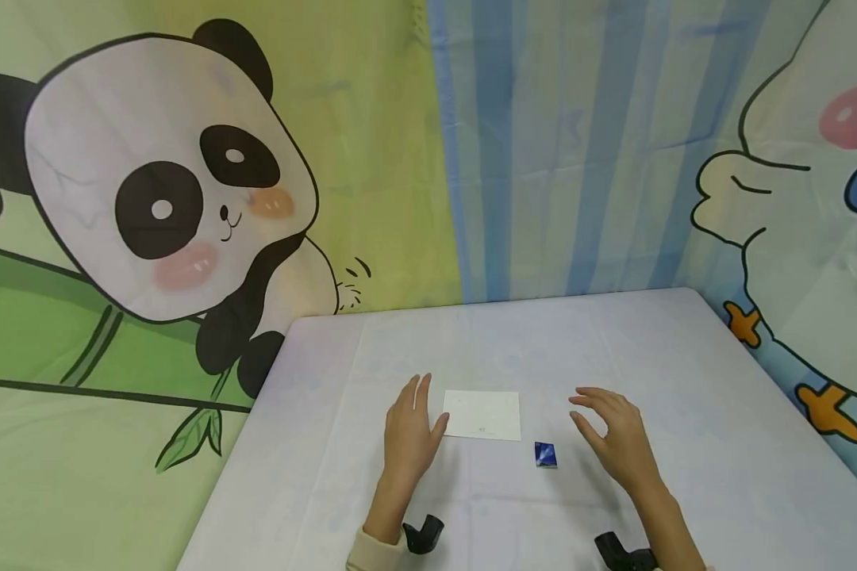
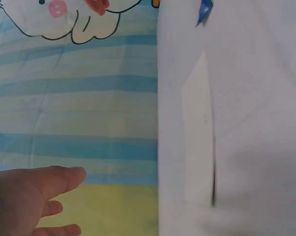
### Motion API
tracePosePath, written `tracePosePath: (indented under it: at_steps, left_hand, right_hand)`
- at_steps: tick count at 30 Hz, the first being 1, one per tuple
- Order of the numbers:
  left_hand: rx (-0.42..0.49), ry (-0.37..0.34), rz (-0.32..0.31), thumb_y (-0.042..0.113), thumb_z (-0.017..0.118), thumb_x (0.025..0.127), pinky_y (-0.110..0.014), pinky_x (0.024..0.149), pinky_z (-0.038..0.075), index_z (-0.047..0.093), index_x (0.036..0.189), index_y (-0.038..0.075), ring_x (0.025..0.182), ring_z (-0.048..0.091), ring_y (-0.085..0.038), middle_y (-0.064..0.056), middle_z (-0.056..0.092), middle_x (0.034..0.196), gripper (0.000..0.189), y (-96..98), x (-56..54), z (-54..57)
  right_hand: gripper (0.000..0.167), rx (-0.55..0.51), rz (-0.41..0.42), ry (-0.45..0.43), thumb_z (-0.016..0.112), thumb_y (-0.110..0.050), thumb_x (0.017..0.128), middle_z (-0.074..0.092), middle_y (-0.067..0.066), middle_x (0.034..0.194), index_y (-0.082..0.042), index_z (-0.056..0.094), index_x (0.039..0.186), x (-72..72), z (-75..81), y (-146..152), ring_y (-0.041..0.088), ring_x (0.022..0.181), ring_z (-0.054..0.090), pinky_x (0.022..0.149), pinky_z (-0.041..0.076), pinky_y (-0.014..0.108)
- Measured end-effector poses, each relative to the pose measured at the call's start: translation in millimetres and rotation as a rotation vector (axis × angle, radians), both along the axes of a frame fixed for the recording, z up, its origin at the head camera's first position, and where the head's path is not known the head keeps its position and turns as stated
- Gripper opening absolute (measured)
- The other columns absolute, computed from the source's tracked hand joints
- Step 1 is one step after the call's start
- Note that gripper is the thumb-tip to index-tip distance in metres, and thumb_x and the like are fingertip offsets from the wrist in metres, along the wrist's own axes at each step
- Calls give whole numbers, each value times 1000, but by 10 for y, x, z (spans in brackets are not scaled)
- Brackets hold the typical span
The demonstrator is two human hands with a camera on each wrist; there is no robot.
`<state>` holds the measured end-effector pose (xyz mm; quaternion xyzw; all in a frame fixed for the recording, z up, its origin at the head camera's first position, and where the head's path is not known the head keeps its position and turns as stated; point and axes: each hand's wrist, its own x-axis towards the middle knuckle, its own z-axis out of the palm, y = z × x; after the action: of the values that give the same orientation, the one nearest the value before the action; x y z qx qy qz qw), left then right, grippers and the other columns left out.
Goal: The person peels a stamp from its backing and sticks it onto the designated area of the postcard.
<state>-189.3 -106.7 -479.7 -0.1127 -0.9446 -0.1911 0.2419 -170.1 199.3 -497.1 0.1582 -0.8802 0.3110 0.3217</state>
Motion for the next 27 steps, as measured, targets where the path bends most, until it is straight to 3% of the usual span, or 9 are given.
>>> tracePosePath:
  at_steps: [6,11,19,27]
  left_hand:
    - [-15,-58,-74,19,76,77,-47,88,43,39,137,1,120,45,-33,-17,43,136,73,60,-23,-397]
    - [-32,-146,-145,23,69,83,-47,94,39,33,140,1,127,38,-32,-15,37,142,71,93,-28,-648]
    - [6,-283,-183,32,61,88,-53,102,26,28,143,1,132,28,-34,-15,29,147,71,104,-3,-837]
    - [-47,-278,-176,39,56,90,-52,106,17,30,142,0,135,22,-34,-18,27,147,70,103,68,-975]
  right_hand:
    - [28,-64,39,-36,77,-4,70,66,5,104,-10,69,96,42,-330,-4,25,101,53,85,36,53]
    - [33,-75,118,-115,79,-4,68,66,3,105,-11,70,99,55,-562,-8,25,101,55,82,40,52]
    - [34,-101,174,-354,78,-19,73,64,-1,113,-17,70,106,138,-734,-8,29,111,53,89,39,55]
    - [31,-81,179,-368,78,-22,73,65,2,111,-18,71,103,149,-795,-2,30,110,52,89,35,59]
